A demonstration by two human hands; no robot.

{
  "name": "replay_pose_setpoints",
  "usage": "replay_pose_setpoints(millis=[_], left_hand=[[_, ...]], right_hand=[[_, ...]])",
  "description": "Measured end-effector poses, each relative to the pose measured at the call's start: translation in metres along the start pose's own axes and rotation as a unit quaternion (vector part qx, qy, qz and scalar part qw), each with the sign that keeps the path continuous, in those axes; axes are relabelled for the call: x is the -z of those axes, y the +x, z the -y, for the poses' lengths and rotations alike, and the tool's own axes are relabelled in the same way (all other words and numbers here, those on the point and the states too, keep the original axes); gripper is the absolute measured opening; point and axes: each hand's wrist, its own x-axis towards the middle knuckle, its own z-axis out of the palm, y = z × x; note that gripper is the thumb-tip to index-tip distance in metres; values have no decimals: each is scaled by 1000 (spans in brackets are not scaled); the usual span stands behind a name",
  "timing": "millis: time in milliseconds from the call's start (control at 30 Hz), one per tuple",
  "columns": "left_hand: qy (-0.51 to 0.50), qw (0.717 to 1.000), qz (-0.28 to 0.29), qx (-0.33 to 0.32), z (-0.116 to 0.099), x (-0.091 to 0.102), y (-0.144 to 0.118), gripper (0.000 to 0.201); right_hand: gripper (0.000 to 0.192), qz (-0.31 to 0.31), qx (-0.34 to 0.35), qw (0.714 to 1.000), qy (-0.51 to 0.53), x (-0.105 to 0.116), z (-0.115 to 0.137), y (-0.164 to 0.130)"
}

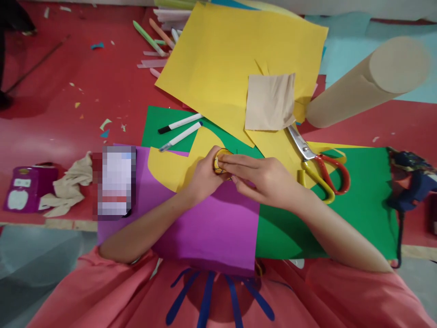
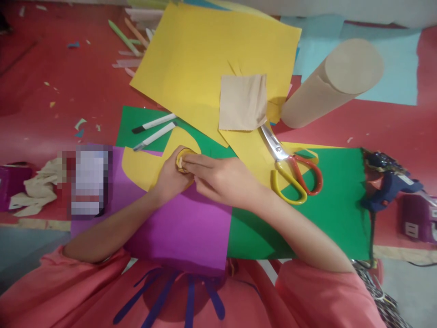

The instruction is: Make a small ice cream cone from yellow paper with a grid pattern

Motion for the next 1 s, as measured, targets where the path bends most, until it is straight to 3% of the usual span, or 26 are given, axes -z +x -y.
replay_pose_setpoints(millis=[333,467,733,1000], left_hand=[[8,1000,21,-8,-6,2,-2,28],[13,1000,25,-2,-5,1,-2,27],[37,998,42,33,-7,-2,0,26],[55,994,75,51,-12,-4,-2,25]], right_hand=[[21,-88,28,996,-16,-6,-5,1],[16,-108,-3,994,-27,-8,-5,1],[16,-55,-7,995,80,-11,-11,-1],[17,-64,-12,995,82,-13,-11,-4]])
